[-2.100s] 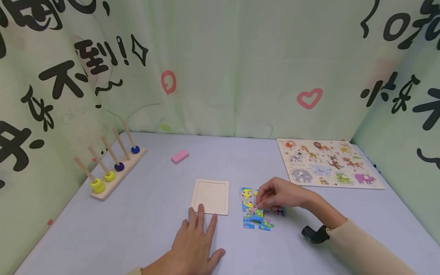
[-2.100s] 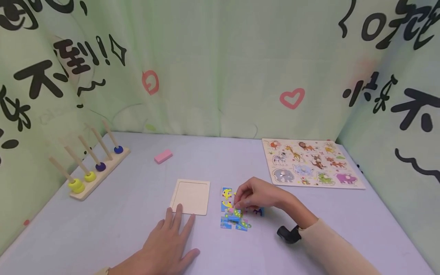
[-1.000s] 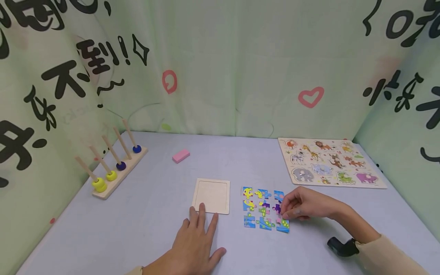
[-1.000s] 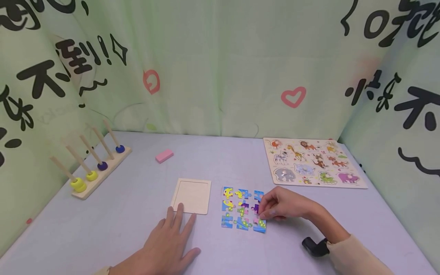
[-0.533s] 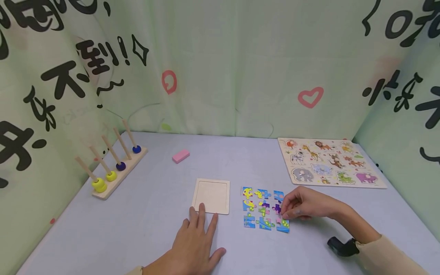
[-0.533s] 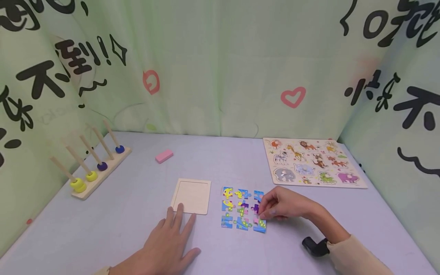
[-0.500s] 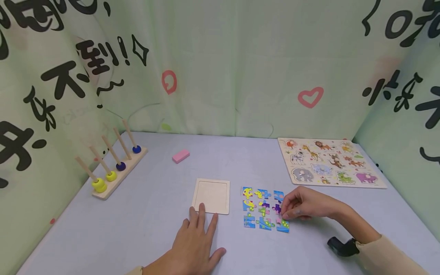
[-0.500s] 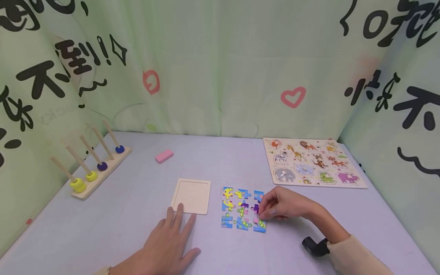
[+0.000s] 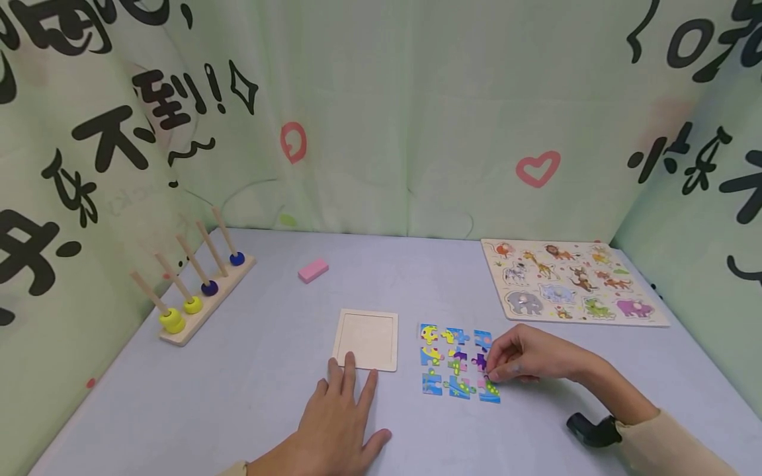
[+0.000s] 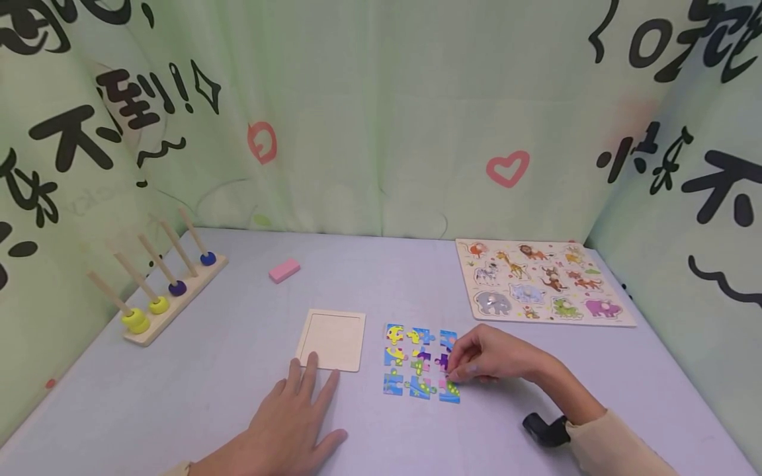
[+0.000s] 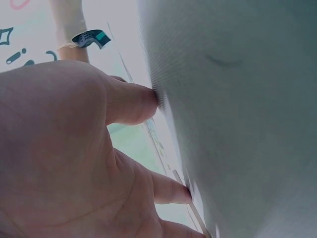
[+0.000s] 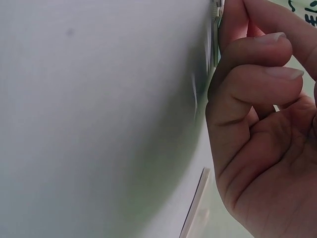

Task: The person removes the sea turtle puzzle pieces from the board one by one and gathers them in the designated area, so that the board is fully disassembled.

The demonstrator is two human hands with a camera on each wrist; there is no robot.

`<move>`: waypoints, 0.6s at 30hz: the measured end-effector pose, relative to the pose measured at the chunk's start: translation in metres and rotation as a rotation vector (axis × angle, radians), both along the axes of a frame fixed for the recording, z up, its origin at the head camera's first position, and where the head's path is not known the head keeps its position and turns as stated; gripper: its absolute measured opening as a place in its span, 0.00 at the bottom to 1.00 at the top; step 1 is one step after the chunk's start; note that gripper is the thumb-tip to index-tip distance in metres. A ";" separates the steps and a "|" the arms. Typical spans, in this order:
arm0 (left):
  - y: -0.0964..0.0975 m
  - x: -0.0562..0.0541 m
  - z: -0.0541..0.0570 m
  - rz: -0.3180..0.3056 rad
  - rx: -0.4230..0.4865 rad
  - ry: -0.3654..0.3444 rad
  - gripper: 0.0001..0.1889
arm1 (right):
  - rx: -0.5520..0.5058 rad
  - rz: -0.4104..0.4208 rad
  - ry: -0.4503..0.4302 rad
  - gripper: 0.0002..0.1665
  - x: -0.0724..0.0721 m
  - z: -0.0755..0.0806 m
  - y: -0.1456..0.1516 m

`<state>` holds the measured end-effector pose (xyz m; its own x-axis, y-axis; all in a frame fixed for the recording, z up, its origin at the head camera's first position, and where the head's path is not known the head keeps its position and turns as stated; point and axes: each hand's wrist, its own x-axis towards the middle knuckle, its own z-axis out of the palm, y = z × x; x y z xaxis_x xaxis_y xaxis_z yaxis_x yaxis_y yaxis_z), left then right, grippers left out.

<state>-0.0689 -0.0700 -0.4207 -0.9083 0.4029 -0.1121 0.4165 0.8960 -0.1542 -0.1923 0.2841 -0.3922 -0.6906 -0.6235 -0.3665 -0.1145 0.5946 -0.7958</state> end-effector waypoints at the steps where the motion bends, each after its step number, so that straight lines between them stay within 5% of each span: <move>1: 0.000 0.000 0.000 -0.001 -0.001 0.000 0.45 | 0.002 -0.001 0.001 0.06 0.000 0.000 0.000; 10: 0.000 -0.002 -0.001 0.015 0.008 -0.025 0.46 | -0.006 -0.007 0.009 0.06 0.000 0.000 0.002; 18: -0.003 0.000 0.000 0.058 0.130 -0.080 0.43 | 0.001 -0.049 0.067 0.08 0.005 0.003 0.001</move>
